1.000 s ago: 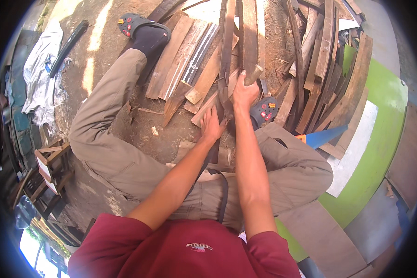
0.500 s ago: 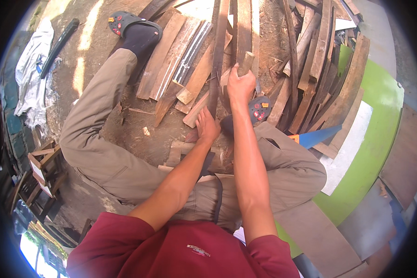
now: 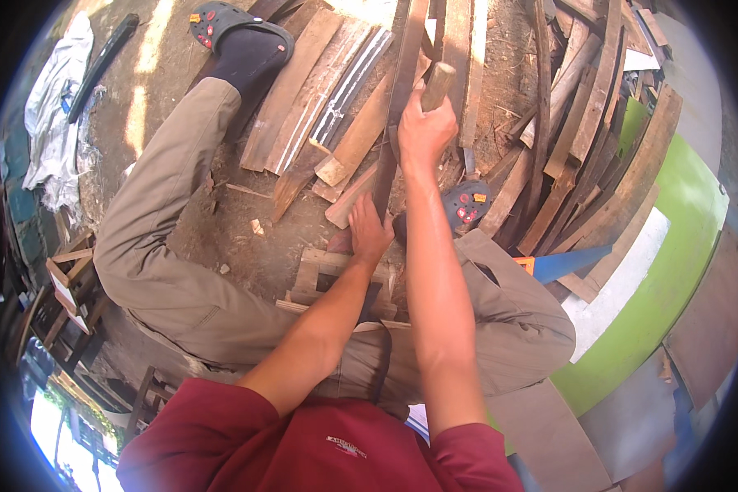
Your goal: The person sits on the ground and uses a hammer to repeatedly strike a long metal bar resting on wooden planks. They adjust the bar's position several times and continue hammering along its length.
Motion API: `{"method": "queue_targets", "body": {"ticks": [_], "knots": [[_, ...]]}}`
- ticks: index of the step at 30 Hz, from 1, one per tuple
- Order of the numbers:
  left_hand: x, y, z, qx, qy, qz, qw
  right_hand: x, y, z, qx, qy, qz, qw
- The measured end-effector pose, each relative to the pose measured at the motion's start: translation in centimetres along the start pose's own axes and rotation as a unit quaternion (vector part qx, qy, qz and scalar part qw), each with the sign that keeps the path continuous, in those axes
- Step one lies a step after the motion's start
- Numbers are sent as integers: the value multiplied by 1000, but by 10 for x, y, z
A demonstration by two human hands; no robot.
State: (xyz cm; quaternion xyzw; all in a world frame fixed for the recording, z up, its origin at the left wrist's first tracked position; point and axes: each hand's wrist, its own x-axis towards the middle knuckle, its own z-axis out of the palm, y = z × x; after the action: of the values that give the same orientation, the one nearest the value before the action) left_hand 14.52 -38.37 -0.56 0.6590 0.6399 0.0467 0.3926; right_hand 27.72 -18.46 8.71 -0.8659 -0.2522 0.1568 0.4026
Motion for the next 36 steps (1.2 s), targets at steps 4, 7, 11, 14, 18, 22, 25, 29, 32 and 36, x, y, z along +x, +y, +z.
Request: {"method": "queue_targets", "body": {"ticks": [4,7,11,14,18,22,25,29,32,36], "knots": [[0,3,-3,-22,9,-1,1000,39,8,9,-52,-74,15,996],[2,4,-4,-16,6,-6,1000,65,9,22,-138,-133,42,981],[2,4,-1,-4,-5,-1,1000,106,32,42,-137,-226,132,955],[3,4,-4,-6,-3,-7,1000,103,20,34,37,-296,240,924],[2,2,-2,-5,-11,-22,1000,72,7,-7,169,-174,281,929],[-3,5,-4,0,-6,-13,1000,6,46,-53,364,-59,202,907],[0,4,-3,-12,-9,-14,1000,-49,42,-73,436,32,200,877],[-1,6,-6,-1,5,-6,1000,-90,6,-153,475,-7,170,863],[0,3,-13,11,-1,11,1000,-104,-4,-192,461,-57,93,881],[2,-1,-42,11,4,100,995,-106,15,-204,458,-60,80,883]]}}
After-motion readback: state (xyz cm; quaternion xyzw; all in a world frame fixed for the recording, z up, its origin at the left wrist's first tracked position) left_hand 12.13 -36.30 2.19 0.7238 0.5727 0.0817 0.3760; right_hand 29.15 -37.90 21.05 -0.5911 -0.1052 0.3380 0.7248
